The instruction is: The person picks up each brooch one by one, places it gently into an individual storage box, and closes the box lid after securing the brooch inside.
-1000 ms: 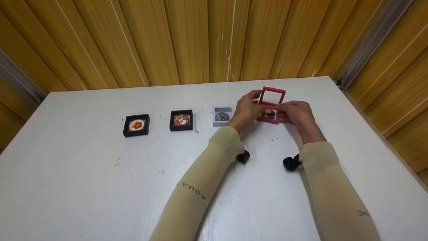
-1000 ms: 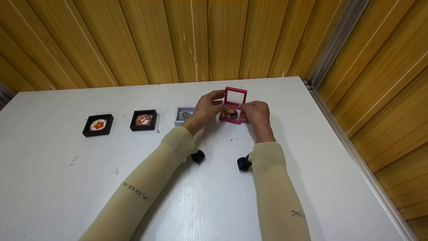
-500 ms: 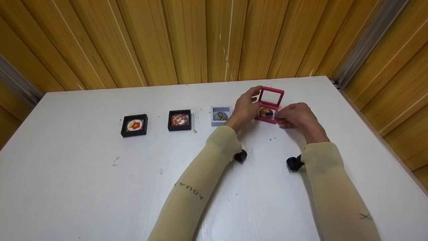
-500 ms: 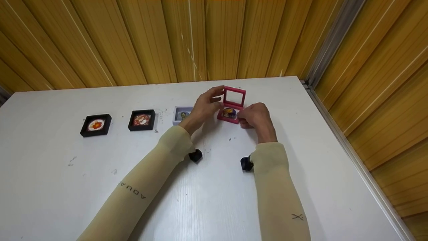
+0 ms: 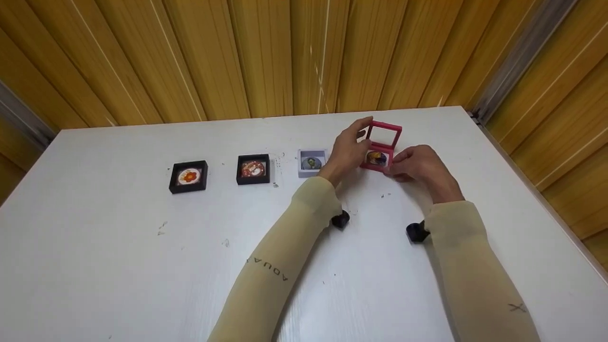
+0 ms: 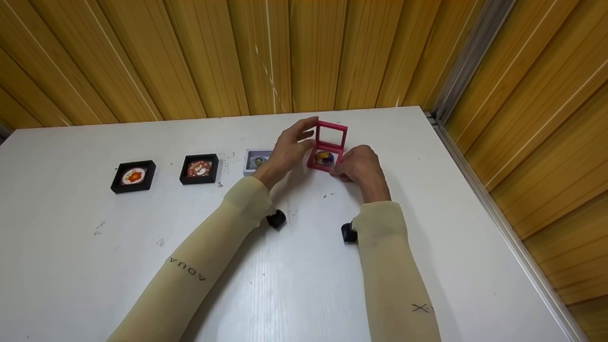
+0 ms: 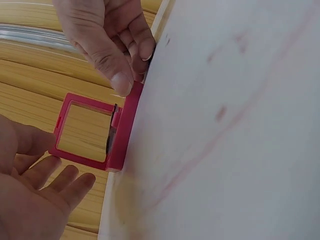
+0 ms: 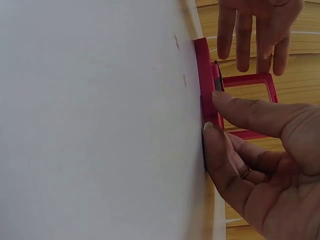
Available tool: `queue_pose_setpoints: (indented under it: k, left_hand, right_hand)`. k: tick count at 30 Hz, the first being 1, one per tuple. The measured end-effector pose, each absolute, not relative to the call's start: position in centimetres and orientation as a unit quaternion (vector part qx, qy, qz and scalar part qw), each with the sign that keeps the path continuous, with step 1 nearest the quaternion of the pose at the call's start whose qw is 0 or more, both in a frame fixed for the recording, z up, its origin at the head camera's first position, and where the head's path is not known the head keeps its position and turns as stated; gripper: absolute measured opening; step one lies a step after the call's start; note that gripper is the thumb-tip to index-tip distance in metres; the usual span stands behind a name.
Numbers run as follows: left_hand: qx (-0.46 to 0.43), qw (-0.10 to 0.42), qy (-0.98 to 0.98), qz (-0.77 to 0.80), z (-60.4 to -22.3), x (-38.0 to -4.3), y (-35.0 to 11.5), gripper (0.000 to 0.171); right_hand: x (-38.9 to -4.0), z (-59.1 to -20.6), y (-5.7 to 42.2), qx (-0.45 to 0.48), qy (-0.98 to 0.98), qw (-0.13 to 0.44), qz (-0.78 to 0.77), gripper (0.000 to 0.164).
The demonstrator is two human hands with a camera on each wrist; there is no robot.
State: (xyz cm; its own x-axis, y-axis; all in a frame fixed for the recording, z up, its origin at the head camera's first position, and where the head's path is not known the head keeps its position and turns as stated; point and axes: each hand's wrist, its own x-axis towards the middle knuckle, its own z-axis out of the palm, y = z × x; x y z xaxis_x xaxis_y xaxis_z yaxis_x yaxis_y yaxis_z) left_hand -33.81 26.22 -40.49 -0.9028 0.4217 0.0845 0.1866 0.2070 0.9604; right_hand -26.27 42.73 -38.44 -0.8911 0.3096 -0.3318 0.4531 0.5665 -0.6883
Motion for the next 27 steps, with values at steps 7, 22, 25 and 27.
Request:
queue_pose_setpoints:
  k: [7, 22, 25, 27]
  left_hand:
    - [0.162, 0.094, 0.764, 0.618, -40.42, -33.73, 26.10, 0.037]
    - [0.103, 0.102, 0.795, 0.588, -40.52, -33.27, 26.01, 0.032]
    - [0.097, 0.100, 0.798, 0.586, -40.55, -33.25, 26.05, 0.034]
    - [0.090, 0.101, 0.802, 0.582, -40.56, -33.27, 26.08, 0.034]
  right_hand:
    - [-26.28, -38.49, 42.90, 0.214, 0.878, 0.076, -0.421, 0.045]
    - [-26.44, -38.51, 43.19, 0.206, 0.884, 0.074, -0.413, 0.047]
    - [-26.45, -38.43, 43.31, 0.215, 0.879, 0.084, -0.418, 0.049]
    - [-26.48, -38.43, 43.42, 0.220, 0.874, 0.092, -0.423, 0.051]
